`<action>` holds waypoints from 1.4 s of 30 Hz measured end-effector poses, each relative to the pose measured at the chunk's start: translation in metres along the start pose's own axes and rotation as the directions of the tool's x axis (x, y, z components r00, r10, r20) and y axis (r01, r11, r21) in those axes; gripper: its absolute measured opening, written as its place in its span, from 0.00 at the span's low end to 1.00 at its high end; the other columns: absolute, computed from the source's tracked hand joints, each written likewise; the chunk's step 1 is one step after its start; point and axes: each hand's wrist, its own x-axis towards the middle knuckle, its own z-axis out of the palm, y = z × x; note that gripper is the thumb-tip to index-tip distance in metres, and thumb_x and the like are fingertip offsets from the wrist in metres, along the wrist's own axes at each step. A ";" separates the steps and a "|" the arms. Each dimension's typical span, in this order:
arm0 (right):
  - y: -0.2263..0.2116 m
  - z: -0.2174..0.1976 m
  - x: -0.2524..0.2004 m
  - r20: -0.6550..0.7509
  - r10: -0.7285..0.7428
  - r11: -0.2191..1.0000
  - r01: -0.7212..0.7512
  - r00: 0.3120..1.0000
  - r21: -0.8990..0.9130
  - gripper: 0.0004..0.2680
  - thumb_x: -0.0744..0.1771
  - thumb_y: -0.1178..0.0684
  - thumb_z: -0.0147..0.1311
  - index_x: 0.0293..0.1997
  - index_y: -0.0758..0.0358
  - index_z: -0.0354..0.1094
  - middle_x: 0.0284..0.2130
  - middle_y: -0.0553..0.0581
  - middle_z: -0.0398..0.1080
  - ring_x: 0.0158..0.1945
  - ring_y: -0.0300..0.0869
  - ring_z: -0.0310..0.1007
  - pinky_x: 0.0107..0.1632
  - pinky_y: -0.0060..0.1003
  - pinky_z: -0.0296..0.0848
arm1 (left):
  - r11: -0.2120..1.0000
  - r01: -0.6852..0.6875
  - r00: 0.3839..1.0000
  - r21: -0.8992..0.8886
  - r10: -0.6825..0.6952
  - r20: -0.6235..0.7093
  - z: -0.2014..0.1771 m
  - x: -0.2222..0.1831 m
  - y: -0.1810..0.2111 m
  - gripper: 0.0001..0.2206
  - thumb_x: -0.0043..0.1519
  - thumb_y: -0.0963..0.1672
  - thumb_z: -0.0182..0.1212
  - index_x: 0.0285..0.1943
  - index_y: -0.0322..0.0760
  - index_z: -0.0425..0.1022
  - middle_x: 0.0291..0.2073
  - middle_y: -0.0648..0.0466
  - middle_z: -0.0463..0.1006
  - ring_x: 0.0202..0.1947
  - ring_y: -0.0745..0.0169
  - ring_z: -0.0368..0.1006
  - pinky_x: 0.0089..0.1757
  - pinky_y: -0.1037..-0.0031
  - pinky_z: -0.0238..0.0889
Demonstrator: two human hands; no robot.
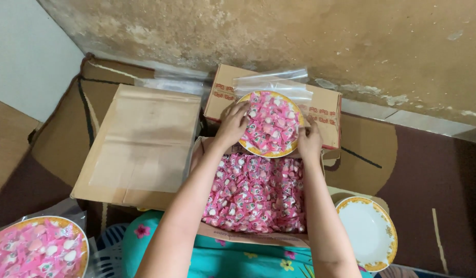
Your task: The person fills small plastic bags with individual pink and white candies from a large cardboard box and places a plate on top of the filled bags.
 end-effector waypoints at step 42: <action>-0.020 0.027 -0.060 0.080 0.310 0.358 -0.194 0.947 0.913 0.13 0.69 0.56 0.57 0.60 0.56 0.63 0.44 0.62 0.68 0.47 0.53 0.78 0.47 0.55 0.82 | 0.234 0.622 0.602 -0.747 -0.754 0.265 0.028 0.002 0.012 0.21 0.64 0.52 0.63 0.54 0.30 0.79 0.48 0.37 0.80 0.55 0.46 0.75 0.53 0.54 0.67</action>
